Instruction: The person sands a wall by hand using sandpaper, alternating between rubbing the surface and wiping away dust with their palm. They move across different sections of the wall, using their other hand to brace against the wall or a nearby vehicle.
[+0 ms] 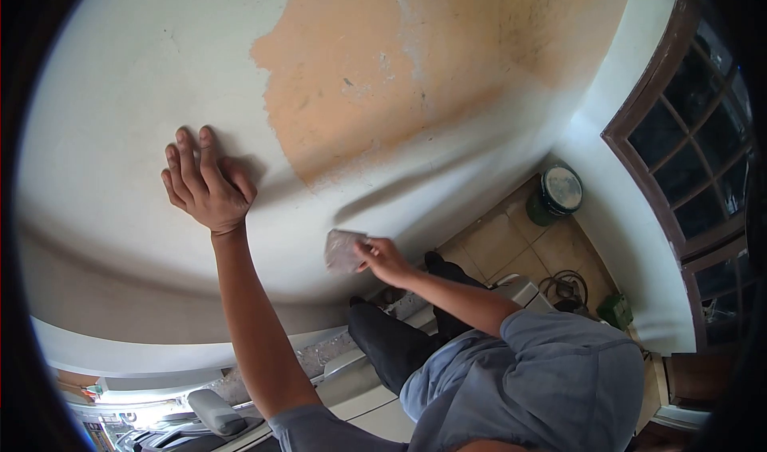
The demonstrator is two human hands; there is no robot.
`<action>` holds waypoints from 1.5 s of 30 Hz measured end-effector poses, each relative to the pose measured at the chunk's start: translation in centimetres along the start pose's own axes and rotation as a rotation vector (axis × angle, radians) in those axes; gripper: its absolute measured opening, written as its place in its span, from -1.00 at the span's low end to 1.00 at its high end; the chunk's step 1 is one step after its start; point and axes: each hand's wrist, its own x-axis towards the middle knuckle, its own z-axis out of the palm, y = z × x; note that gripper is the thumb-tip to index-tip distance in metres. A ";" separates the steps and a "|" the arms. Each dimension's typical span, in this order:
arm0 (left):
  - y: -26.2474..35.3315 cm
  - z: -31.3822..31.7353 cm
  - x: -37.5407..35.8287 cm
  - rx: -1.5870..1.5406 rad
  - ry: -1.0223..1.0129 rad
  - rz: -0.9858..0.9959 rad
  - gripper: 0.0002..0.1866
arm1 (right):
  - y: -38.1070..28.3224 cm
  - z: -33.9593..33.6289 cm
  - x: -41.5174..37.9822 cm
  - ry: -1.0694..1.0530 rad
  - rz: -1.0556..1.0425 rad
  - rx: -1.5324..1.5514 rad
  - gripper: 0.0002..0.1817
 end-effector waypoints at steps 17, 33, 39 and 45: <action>0.4 -0.1 0.2 0.018 0.006 -0.001 -0.54 | -4.1 -19.6 5.5 1.132 -0.298 -0.273 -0.72; 0.4 -0.1 0.2 0.023 0.011 0.012 -0.53 | -5.5 -14.6 7.7 0.619 -0.855 -0.999 -0.83; 0.0 0.1 0.0 0.060 0.012 0.032 -0.51 | -6.6 -13.5 6.7 0.790 -0.659 -0.851 -0.71; 0.1 0.0 0.0 0.064 0.006 0.027 -0.51 | -5.2 -14.6 7.3 0.995 -0.425 -0.696 -0.76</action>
